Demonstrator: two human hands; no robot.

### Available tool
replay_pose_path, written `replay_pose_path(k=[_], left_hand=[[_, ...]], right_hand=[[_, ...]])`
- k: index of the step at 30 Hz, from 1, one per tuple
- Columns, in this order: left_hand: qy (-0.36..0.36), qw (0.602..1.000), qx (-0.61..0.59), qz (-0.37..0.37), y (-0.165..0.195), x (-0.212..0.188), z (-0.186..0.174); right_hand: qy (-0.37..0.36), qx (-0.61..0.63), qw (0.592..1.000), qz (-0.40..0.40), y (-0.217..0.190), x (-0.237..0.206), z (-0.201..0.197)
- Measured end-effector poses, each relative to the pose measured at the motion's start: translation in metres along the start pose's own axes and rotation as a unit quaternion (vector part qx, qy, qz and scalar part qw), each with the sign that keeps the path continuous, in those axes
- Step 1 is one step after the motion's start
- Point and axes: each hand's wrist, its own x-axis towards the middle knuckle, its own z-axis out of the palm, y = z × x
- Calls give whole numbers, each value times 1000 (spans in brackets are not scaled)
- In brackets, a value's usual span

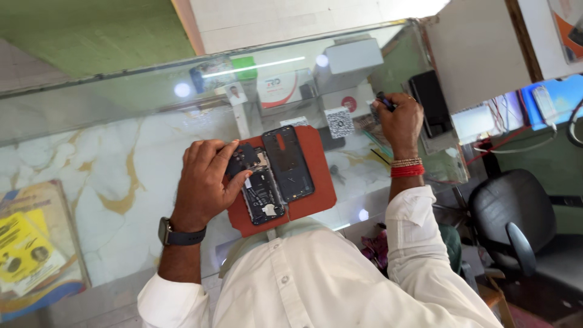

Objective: The person removes the back cover from a smartphone on a repair mat, unscrews internal screws with a screwdriver, and pries at the internal components with a small tool. They briefly reach toward equipment at the side of the bench before returning to work on the phone internals.

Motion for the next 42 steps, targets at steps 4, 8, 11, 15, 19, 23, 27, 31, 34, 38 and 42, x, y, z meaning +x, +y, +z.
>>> replay_pose_path(k=[4, 8, 11, 15, 19, 23, 27, 31, 34, 38, 42], left_hand=[[7, 1000, 13, -13, -3, -6, -2], [0, 1000, 8, -20, -5, -10, -3], [-5, 1000, 5, -9, -5, -9, 0], [-22, 1000, 6, 2, -1, -7, 7], [-44, 999, -5, 6, 4, -4, 16], [-53, 998, -10, 21, 7, -1, 26], [-55, 997, -25, 49, 6, 0, 37], [-57, 997, -30, 53, 4, -1, 44], [-44, 996, -53, 48, 4, -1, 45], [-33, 994, -87, 52, 4, 2, 42], [-61, 991, -105, 53, 8, 2, 43]], right_hand=[[-6, -36, 995, -88, 0, 4, 6], [-58, -105, 989, -85, -3, 2, 8], [-93, -141, 983, -74, -5, -1, 10], [-83, -149, 983, -65, -10, -11, 11], [-38, -118, 990, -61, -9, -21, 7], [-43, -157, 985, -64, -2, -24, 8], [-64, -167, 980, -84, 2, -30, 13], [-100, -21, 987, -125, -6, -56, 17], [-166, 84, 977, -108, -33, -90, 20], [-232, 123, 947, -183, -66, -111, 19], [-254, 151, 943, -151, -76, -112, 16]])
